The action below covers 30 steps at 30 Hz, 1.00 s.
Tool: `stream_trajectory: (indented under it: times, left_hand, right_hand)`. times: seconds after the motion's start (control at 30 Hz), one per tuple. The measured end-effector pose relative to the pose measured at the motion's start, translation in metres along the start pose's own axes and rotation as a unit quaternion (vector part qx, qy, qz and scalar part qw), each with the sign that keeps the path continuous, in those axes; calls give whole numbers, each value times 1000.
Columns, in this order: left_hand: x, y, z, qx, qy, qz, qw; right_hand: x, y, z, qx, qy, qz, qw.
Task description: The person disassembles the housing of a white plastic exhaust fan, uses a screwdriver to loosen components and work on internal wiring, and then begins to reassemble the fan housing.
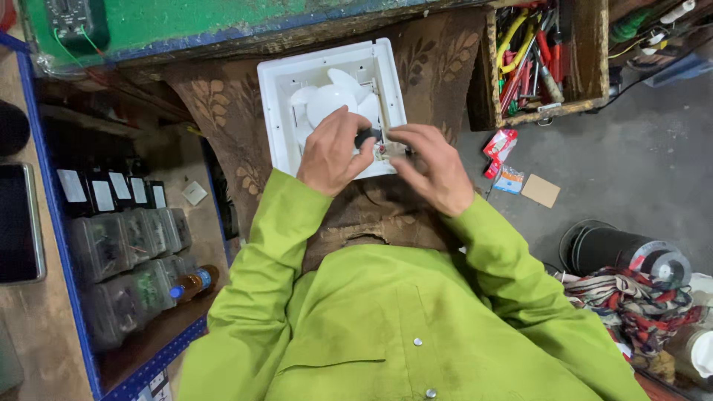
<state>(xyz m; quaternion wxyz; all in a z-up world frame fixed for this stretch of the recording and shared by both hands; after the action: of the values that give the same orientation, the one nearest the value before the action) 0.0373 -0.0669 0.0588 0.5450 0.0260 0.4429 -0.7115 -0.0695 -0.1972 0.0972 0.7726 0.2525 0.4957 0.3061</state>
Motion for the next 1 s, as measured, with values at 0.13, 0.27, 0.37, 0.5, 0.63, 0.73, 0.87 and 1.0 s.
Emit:
stream_trajectory:
  times: [0.13, 0.27, 0.37, 0.5, 0.63, 0.73, 0.87, 1.0]
  left_hand:
    - [-1, -4, 7, -6, -39, -17, 999]
    - [-18, -11, 15, -91, -16, -174, 980]
    - [-21, 0, 10, -109, -3, -172, 979]
    - [8, 5, 1, -57, 49, -132, 988]
    - [33, -16, -3, -16, 127, -53, 990]
    - [52, -5, -15, -50, 156, -134, 977]
    - [57, 4, -25, -92, 160, -210, 960]
    - [66, 15, -31, -126, 126, -241, 954]
  right_hand:
    - [23, -13, 11, -35, 1, -63, 997]
    - [11, -51, -2, 115, -67, 102, 986]
    - [1, -59, -14, 154, -176, 258, 937]
    - [-8, -57, -32, 68, -205, 329, 919]
    - [-16, -36, -39, 15, -142, 274, 951]
    - [-17, -30, -48, 12, -103, 247, 963]
    - [-25, -26, -63, 33, -88, 197, 976]
    - [-30, -23, -70, 88, -79, 175, 977]
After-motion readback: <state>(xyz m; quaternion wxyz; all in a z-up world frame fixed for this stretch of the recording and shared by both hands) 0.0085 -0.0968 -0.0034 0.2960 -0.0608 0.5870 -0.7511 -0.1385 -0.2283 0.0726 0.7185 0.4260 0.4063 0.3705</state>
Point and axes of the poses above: each hand's wrist, its own z-axis towards the middle knuckle, its own x-axis out of the palm, y = z × x, the point moved 9 cm from there along z, towards the middle knuckle, and after that the axes turned 8 degrees about -z, right-handed, at the moved point
